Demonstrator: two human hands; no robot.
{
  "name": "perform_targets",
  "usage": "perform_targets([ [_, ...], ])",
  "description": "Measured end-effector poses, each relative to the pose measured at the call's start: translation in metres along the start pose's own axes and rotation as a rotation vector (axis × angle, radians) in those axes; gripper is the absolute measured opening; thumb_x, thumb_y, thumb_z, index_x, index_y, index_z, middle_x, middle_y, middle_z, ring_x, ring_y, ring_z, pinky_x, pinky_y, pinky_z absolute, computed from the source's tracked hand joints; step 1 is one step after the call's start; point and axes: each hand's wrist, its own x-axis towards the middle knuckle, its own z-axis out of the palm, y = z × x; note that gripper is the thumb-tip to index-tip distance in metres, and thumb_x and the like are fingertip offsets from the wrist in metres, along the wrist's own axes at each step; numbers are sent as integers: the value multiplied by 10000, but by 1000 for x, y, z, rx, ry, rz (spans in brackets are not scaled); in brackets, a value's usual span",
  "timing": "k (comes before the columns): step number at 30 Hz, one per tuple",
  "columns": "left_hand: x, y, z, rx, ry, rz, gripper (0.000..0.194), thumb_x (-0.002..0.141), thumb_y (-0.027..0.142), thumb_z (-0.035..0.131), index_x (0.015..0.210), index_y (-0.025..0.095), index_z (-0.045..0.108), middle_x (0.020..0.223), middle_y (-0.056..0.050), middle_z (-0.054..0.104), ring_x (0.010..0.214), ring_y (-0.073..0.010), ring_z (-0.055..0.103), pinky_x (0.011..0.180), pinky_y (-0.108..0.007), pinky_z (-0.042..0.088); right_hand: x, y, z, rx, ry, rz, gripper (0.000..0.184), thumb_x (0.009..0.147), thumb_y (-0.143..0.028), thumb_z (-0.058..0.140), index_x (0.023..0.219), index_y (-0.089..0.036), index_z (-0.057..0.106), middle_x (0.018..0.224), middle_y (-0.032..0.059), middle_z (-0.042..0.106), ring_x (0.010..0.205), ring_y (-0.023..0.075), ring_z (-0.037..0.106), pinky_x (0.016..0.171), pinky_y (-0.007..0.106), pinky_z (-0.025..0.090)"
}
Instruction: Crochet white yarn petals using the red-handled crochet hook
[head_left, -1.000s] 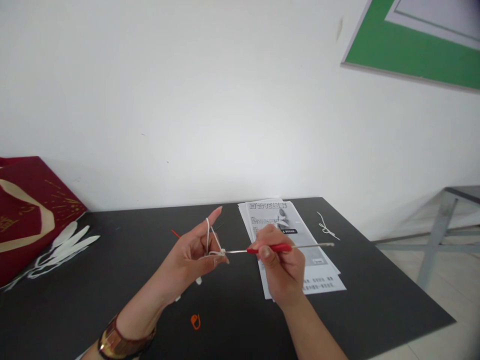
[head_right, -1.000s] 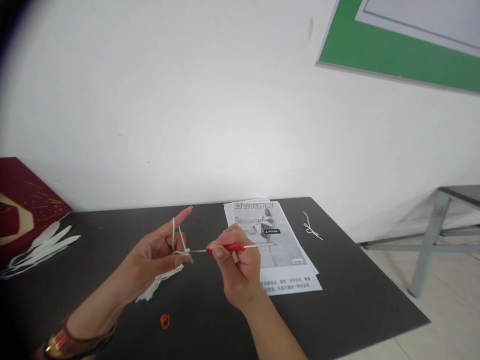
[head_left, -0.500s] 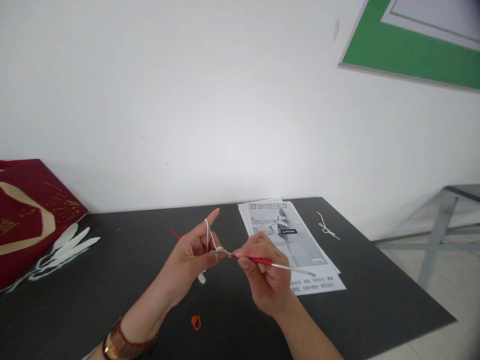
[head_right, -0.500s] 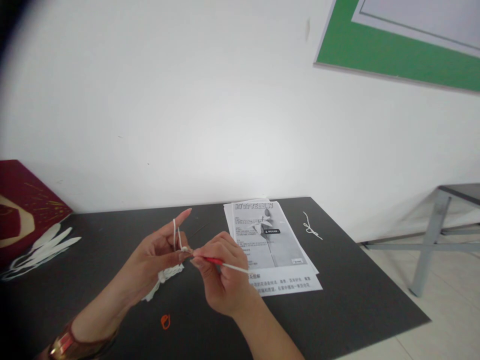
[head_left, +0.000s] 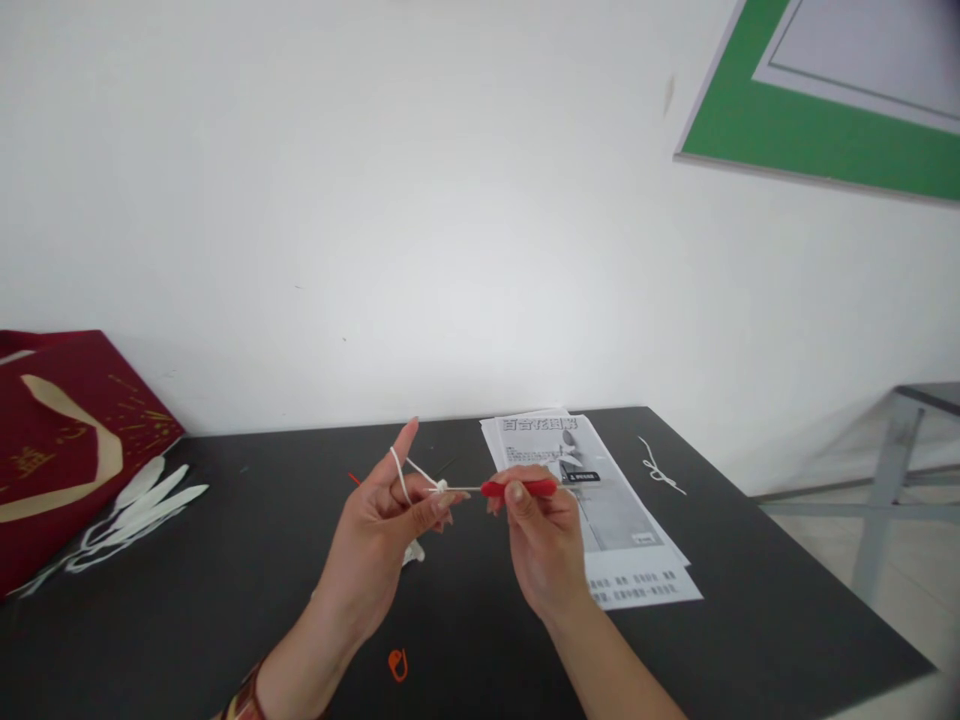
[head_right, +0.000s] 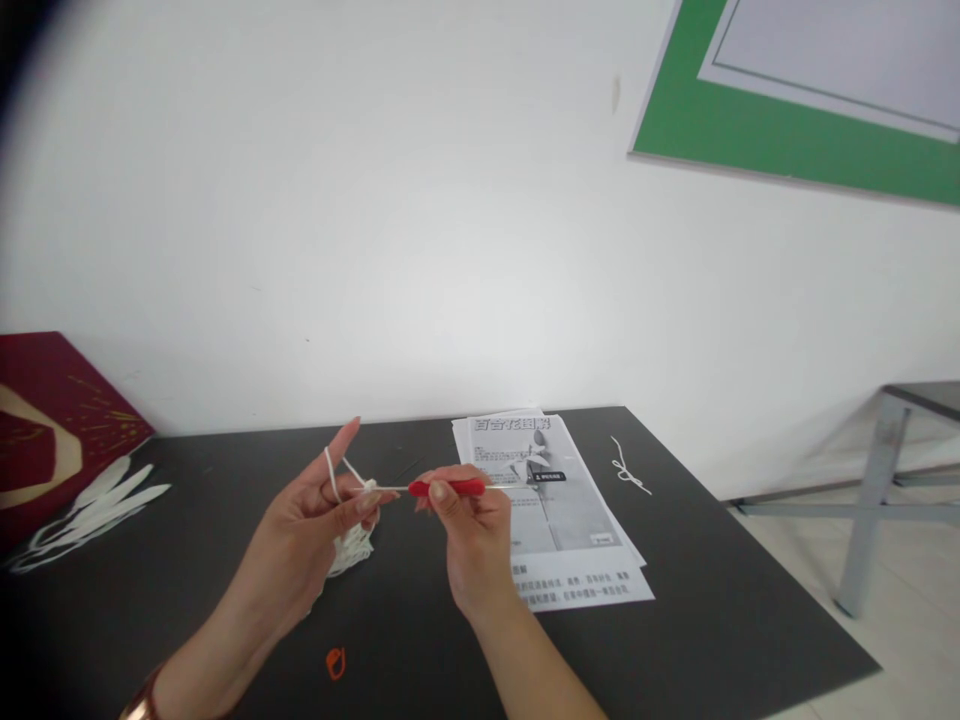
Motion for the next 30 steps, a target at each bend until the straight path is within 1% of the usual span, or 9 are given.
perform_targets([
  [4,-4,2,6,-31,63,18,952,721,199,802,1518,230,281,647,49,693,581,-100,599,604,-212,470,-3,2,-1,-83,-81,-55,46,834,-255,721,843,-244,766,757,10,704,689,159,608,663,311,468],
  [8,-7,6,9,-14,32,5,974,754,221,782,1539,229,207,701,1,742,580,-102,592,603,-215,476,-2,1,-1,-108,-120,-63,58,831,-249,721,852,-242,774,762,22,712,707,174,618,677,326,477],
  [10,-9,7,10,2,24,29,950,760,234,774,1535,250,225,690,14,729,591,-105,596,603,-215,477,-1,0,1,-53,-81,-15,58,815,-274,740,839,-236,776,759,23,718,688,167,616,666,317,481],
  [12,-12,7,12,58,48,101,891,776,252,758,1522,270,272,681,33,707,618,-111,608,622,-221,484,0,-1,4,36,-22,60,76,781,-301,772,811,-231,775,743,19,718,646,153,605,634,300,483],
  [17,-20,4,16,306,138,277,795,801,277,730,1493,271,340,770,30,696,709,-131,632,680,-238,495,3,-3,7,193,59,262,144,735,-340,810,759,-206,764,705,6,689,580,108,562,564,240,468],
  [21,-21,1,15,413,171,369,710,809,265,718,1452,266,417,849,10,672,756,-144,627,707,-257,503,5,-2,6,250,45,348,165,726,-344,821,745,-195,753,658,-11,648,571,92,542,553,210,457],
  [25,-21,-1,14,430,210,481,667,812,208,706,1429,266,460,807,15,647,738,-151,600,725,-271,496,4,-1,4,276,24,403,164,736,-342,816,747,-195,744,674,-10,655,571,92,537,558,216,461],
  [27,-22,-3,14,430,213,523,679,804,185,708,1431,269,462,767,20,634,721,-158,583,680,-262,486,4,0,3,305,31,439,166,725,-334,825,744,-192,741,679,-11,657,571,88,539,565,211,466],
  [30,-23,-6,13,425,209,535,717,808,179,701,1456,303,421,754,24,612,698,-161,567,593,-245,464,4,1,3,330,40,476,167,711,-323,837,740,-191,740,661,-13,649,568,95,541,565,216,475],
])
